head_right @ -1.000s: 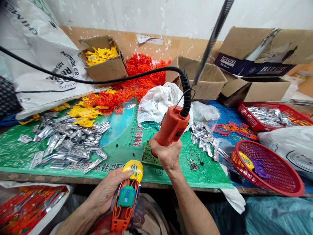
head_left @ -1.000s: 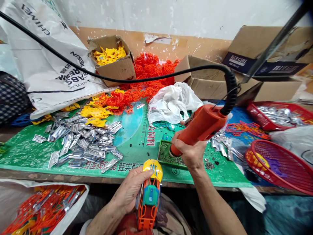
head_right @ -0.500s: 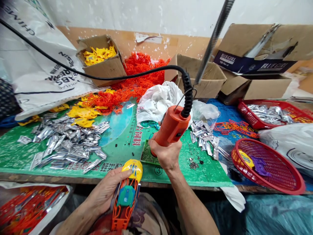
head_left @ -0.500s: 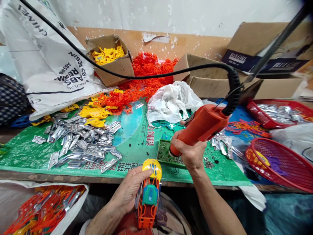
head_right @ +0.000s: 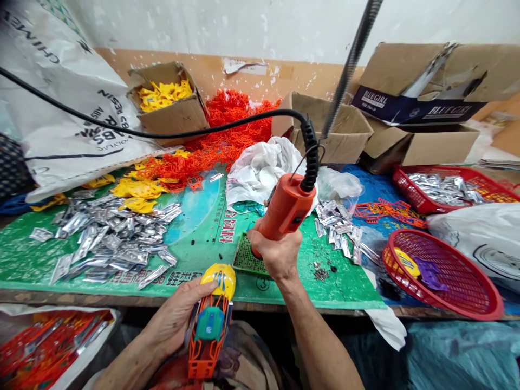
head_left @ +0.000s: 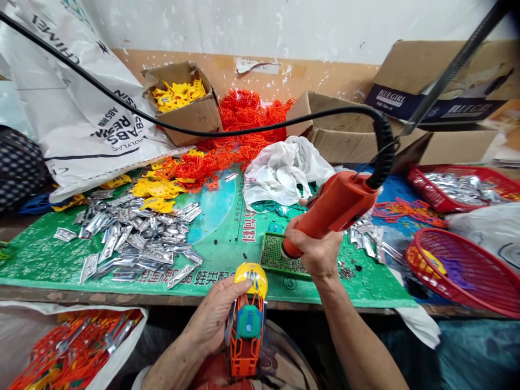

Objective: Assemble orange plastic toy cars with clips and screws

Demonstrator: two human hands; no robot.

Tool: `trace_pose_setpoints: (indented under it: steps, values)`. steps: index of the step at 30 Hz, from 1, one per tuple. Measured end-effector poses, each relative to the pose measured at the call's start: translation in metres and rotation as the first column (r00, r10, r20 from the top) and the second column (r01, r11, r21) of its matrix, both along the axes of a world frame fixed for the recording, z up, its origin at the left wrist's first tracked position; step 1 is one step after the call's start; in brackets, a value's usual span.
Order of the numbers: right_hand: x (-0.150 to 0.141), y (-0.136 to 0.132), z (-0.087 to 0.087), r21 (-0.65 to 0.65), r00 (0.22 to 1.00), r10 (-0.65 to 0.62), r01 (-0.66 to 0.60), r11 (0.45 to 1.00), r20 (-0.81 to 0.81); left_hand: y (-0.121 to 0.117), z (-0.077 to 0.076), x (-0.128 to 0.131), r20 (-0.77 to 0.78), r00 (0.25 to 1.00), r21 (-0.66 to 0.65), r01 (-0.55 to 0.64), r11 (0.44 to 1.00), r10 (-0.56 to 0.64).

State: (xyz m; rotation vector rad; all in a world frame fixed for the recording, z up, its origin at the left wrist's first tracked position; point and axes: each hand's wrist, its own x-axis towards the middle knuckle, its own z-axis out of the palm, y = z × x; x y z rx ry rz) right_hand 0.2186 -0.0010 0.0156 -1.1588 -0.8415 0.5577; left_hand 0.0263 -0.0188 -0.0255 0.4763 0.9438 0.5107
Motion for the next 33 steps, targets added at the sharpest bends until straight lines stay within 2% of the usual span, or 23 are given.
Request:
trace_pose_setpoints:
  steps: [6, 13, 17, 22, 24, 27, 33]
  values:
    - [0.005, 0.001, 0.001, 0.001, 1.0, -0.005, 0.005, 1.0, -0.029, 0.002, 0.003, -0.001, 0.069, 0.996, -0.012, -0.063, 0.998, 0.064]
    - [0.009, 0.004, 0.008, 0.04, 0.998, 0.019, -0.017, 0.999, -0.061, 0.014, 0.013, 0.007, 0.156, 0.97, -0.238, -0.146, 0.96, 0.186]
    - [0.01, 0.006, 0.013, 0.064, 0.997, 0.055, -0.051, 0.997, -0.059, 0.028, 0.019, 0.025, 0.246, 0.936, -0.204, -0.203, 0.958, 0.251]
    - [0.01, 0.005, 0.02, 0.101, 0.994, 0.092, -0.086, 0.991, -0.054, 0.047, 0.018, 0.055, 0.338, 0.913, -0.215, -0.161, 0.963, 0.228]
    - [0.012, 0.003, 0.024, 0.125, 0.995, 0.09, -0.084, 0.989, -0.04, 0.051, 0.016, 0.063, 0.347, 0.92, -0.216, -0.11, 0.97, 0.181]
    - [0.018, 0.0, 0.03, 0.164, 0.997, 0.077, -0.073, 0.984, -0.02, 0.055, 0.016, 0.071, 0.356, 0.928, -0.211, -0.031, 0.977, 0.106]
    - [0.03, -0.004, 0.038, 0.202, 0.995, 0.09, -0.079, 0.976, -0.045, 0.059, 0.023, 0.084, 0.354, 0.934, -0.182, 0.016, 0.983, 0.05]
